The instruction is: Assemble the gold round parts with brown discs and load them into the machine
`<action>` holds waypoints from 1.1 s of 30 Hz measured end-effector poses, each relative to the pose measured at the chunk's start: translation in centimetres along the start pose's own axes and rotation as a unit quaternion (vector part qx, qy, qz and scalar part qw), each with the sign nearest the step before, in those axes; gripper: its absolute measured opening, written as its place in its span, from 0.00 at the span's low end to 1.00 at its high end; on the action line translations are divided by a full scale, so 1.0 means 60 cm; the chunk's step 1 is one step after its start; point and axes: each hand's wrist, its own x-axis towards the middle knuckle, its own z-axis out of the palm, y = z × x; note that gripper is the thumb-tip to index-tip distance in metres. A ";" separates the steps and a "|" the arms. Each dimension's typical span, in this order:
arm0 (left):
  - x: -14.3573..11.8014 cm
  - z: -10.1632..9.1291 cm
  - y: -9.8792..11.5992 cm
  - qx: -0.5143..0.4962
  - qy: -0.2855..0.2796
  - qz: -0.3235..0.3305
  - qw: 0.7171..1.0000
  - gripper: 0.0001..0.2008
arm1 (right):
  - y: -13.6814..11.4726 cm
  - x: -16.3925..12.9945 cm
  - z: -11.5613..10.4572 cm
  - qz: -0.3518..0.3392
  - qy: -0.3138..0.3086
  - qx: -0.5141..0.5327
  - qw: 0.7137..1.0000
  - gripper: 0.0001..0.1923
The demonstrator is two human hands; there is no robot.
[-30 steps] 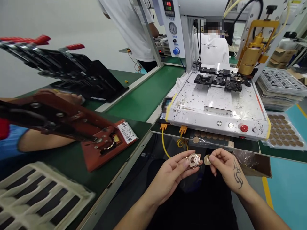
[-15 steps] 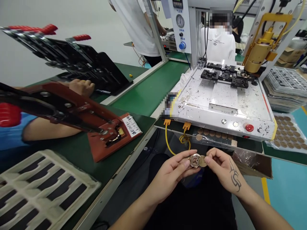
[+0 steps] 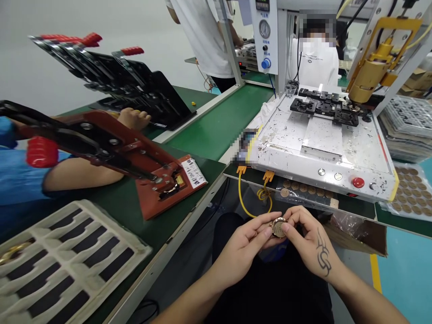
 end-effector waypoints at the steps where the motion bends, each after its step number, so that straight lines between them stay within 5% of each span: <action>1: -0.001 0.000 0.000 0.002 0.000 0.002 1.000 0.23 | 0.001 0.000 0.001 0.001 0.000 0.003 1.000 0.14; 14: -0.005 0.012 -0.020 0.041 0.025 0.028 0.998 0.24 | 0.015 -0.007 0.017 -0.031 0.048 -0.062 0.996 0.13; 19: -0.004 0.005 -0.033 0.133 0.060 0.055 0.988 0.19 | 0.031 -0.005 0.015 -0.075 0.065 -0.160 0.982 0.10; 22: -0.005 -0.004 -0.025 0.227 0.045 0.071 0.970 0.21 | 0.035 -0.001 0.008 -0.088 0.023 -0.204 0.975 0.04; 26: -0.005 -0.013 0.004 0.286 0.009 0.088 0.954 0.25 | 0.023 0.008 0.003 -0.147 -0.041 -0.183 0.971 0.09; 30: -0.003 -0.013 0.021 0.195 0.068 0.094 0.974 0.25 | 0.010 0.018 0.012 -0.038 0.012 -0.044 0.998 0.12; 33: -0.003 -0.009 0.021 0.185 0.080 0.069 0.977 0.16 | 0.012 0.022 0.027 0.050 0.011 0.063 0.997 0.19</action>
